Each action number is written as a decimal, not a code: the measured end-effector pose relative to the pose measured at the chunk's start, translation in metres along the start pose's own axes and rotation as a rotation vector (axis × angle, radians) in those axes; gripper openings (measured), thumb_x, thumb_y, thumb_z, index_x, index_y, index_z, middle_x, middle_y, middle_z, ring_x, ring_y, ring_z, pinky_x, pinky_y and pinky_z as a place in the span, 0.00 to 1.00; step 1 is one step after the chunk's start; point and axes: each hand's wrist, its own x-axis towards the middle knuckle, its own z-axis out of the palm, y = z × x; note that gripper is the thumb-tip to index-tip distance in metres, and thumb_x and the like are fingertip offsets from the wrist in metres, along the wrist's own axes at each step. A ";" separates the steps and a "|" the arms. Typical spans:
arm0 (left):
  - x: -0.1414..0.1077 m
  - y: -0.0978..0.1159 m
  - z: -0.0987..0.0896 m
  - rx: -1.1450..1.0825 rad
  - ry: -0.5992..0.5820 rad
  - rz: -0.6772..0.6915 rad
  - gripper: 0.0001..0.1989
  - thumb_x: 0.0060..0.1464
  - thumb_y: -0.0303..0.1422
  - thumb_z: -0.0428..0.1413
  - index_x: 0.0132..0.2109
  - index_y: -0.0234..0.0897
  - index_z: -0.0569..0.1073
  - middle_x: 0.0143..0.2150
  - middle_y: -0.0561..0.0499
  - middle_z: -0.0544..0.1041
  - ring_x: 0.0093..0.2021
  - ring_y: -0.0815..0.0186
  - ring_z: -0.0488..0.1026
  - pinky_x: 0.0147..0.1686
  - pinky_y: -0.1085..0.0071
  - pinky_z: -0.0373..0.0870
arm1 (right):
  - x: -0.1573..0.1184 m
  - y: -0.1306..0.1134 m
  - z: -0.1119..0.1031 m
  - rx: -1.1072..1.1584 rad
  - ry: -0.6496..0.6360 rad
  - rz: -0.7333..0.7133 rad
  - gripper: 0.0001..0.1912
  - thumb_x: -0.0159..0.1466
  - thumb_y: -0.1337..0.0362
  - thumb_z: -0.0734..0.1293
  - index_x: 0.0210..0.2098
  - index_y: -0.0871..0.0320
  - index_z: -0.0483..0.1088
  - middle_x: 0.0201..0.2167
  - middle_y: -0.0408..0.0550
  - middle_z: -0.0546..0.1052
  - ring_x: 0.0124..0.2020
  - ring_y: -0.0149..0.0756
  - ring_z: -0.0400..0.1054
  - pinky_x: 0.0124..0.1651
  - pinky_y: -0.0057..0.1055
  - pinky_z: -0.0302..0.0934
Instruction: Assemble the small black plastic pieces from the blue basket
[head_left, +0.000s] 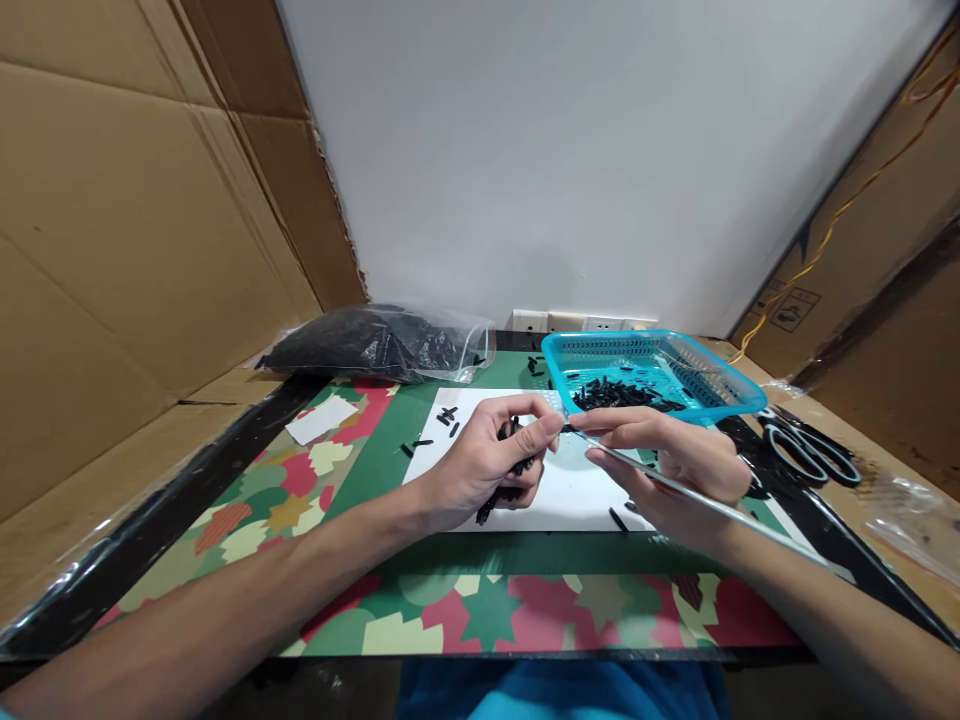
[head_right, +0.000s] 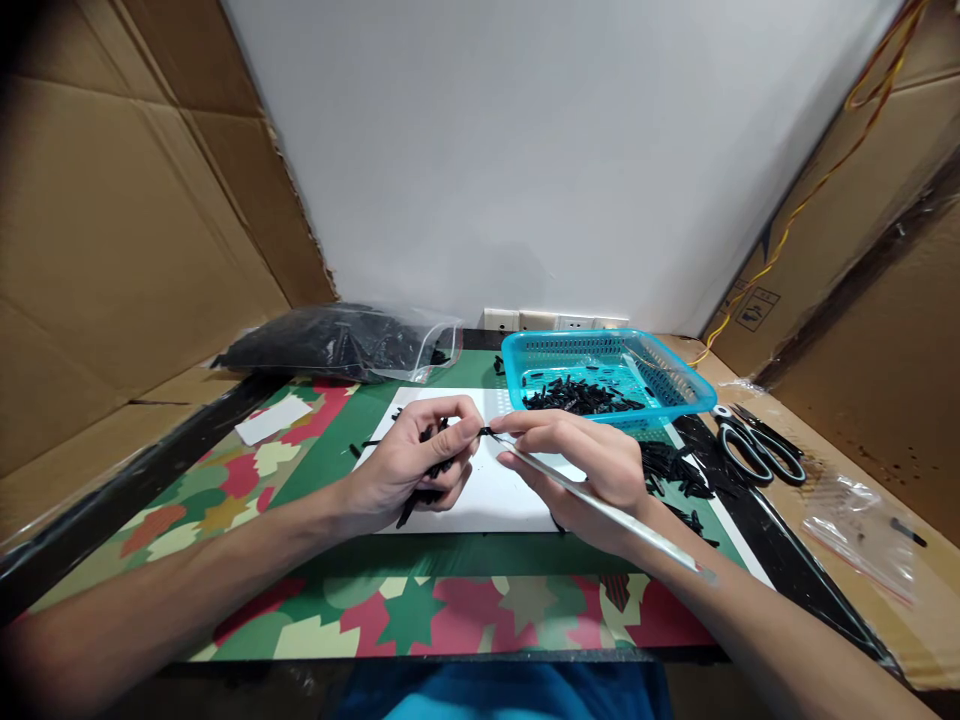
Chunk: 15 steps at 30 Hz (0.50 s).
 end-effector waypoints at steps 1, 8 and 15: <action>0.000 0.000 0.000 0.007 0.002 0.005 0.17 0.58 0.45 0.62 0.33 0.38 0.68 0.21 0.60 0.60 0.15 0.79 0.51 0.13 0.80 0.53 | 0.000 0.000 0.000 -0.004 -0.006 0.005 0.06 0.65 0.69 0.73 0.34 0.55 0.73 0.42 0.49 0.85 0.34 0.37 0.81 0.37 0.31 0.78; 0.001 0.000 -0.004 0.065 -0.009 0.024 0.15 0.60 0.44 0.60 0.33 0.39 0.68 0.21 0.61 0.59 0.15 0.78 0.52 0.14 0.79 0.53 | 0.000 0.000 -0.002 -0.015 -0.044 0.026 0.06 0.65 0.70 0.73 0.34 0.55 0.72 0.41 0.47 0.85 0.36 0.35 0.81 0.37 0.27 0.78; 0.001 0.002 -0.004 0.103 -0.026 0.044 0.14 0.62 0.42 0.59 0.33 0.38 0.69 0.21 0.60 0.59 0.16 0.76 0.54 0.15 0.78 0.55 | -0.001 0.001 -0.002 0.018 -0.068 0.047 0.06 0.65 0.70 0.72 0.34 0.54 0.71 0.43 0.45 0.85 0.36 0.34 0.81 0.37 0.28 0.77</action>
